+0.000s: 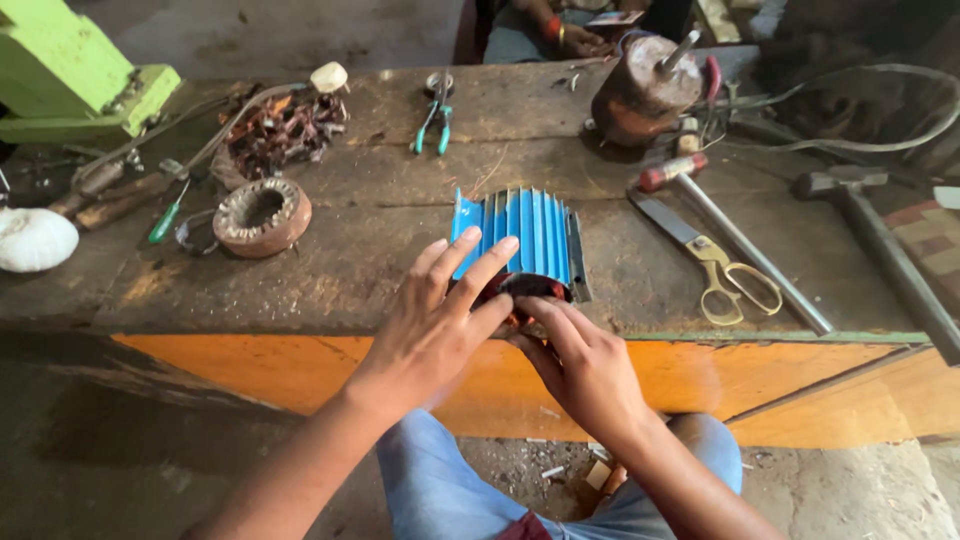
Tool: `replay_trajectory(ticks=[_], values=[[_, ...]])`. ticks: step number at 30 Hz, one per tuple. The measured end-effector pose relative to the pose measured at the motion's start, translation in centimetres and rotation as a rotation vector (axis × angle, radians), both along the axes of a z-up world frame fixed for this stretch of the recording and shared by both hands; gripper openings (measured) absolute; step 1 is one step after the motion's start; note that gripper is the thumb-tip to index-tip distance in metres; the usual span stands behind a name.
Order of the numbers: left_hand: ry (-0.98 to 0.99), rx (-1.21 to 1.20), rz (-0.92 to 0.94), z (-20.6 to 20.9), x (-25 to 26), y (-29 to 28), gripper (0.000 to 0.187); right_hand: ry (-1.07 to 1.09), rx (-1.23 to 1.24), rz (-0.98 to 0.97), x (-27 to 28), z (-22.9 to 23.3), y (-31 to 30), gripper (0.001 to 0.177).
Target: The person winds copper wire into the slots of a blue motor stator, using scissors to cut the wire and a metal tool to press the coils into place. The person repeats this process for multiple slots, organizing the wire as they work.
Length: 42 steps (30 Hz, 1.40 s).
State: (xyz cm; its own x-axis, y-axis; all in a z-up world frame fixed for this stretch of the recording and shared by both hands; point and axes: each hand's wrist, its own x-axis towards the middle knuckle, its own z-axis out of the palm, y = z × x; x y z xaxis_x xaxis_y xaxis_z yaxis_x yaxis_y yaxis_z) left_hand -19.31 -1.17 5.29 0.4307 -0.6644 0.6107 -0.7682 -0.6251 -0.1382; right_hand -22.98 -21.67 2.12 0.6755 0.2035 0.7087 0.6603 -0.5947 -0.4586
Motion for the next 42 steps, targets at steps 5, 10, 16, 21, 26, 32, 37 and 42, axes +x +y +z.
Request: replay_trajectory(ticks=[5,10,16,21,26,32,37,42], values=[[0.083,0.005,-0.063,0.4,0.7,0.1,0.017,0.101,-0.038,-0.032,1.0,0.3,-0.2,0.018],[0.011,0.068,-0.042,0.3,1.3,0.1,0.021,0.049,-0.218,-0.090,1.2,0.2,-0.3,0.021],[-0.138,0.047,0.050,-1.0,1.2,-0.3,0.020,-0.086,-0.497,-0.239,1.1,-0.7,0.4,0.019],[-0.177,0.149,0.252,-2.0,0.4,-1.4,0.019,-0.065,-0.508,-0.393,1.0,-1.2,2.0,0.016],[-0.034,-0.022,0.065,-1.0,0.3,-0.6,0.016,0.066,-0.270,-0.212,0.8,-0.6,0.9,0.018],[0.004,-0.046,0.071,-0.8,-0.5,-0.4,0.019,-0.103,-0.025,-0.087,-0.5,-0.4,-0.3,0.027],[-0.163,-0.134,0.074,-2.6,-0.9,0.2,0.018,-0.246,-0.188,-0.152,0.0,-1.8,-0.4,0.034],[-0.051,-0.190,0.034,-4.5,0.2,0.9,0.028,-0.190,-0.518,-0.174,0.1,-3.3,0.1,0.049]])
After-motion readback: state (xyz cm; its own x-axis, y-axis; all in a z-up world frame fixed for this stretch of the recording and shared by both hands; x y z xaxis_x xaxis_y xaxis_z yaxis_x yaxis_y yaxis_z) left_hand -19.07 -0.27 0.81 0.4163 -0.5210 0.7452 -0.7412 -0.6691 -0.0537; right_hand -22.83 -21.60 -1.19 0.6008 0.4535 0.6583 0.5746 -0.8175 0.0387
